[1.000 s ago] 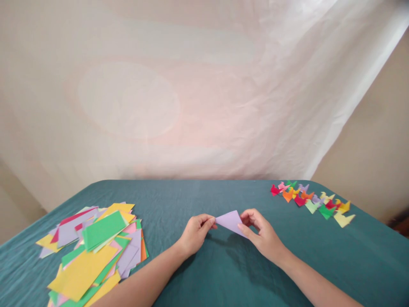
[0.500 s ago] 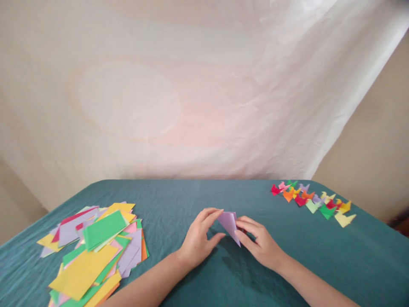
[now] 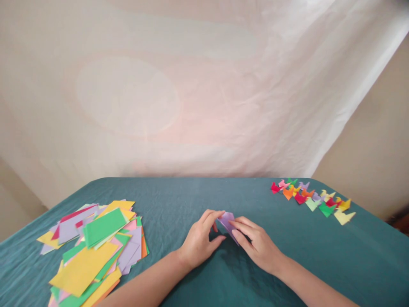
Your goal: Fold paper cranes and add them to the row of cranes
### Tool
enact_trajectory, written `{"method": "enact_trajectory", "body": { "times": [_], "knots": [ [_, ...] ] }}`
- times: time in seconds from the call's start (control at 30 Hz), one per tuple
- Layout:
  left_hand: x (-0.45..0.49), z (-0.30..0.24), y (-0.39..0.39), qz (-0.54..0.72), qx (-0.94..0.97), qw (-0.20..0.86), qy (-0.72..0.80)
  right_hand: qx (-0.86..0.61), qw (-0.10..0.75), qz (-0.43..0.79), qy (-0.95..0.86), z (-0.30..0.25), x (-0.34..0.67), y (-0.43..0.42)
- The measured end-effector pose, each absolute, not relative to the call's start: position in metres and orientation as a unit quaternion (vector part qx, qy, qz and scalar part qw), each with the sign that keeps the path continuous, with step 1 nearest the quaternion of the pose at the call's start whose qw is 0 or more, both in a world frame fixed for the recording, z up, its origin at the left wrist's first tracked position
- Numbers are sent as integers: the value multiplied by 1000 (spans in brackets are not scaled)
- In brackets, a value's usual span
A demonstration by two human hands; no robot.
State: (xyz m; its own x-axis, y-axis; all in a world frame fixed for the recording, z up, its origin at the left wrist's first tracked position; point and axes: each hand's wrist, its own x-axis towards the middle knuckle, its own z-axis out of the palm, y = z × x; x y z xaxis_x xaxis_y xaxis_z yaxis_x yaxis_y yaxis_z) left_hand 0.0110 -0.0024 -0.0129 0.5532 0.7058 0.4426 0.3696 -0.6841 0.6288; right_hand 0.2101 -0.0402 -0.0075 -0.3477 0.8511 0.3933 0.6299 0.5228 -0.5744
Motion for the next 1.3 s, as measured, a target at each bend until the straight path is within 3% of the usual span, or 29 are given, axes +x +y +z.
{"method": "enact_trajectory", "body": {
  "times": [0.33,0.67,1.03,1.3],
  "knots": [
    [6,-9,2,292,914,64,274,-476,371,223,-765,-19,219,-29],
    [6,-13,4,290,908,83,290,-470,312,175,-807,-21,238,-18],
    [6,-15,3,254,907,98,322,-447,244,-83,-857,-20,236,-24],
    [7,-11,0,219,908,72,350,-377,247,-25,-892,-18,233,-24]
  ]
}}
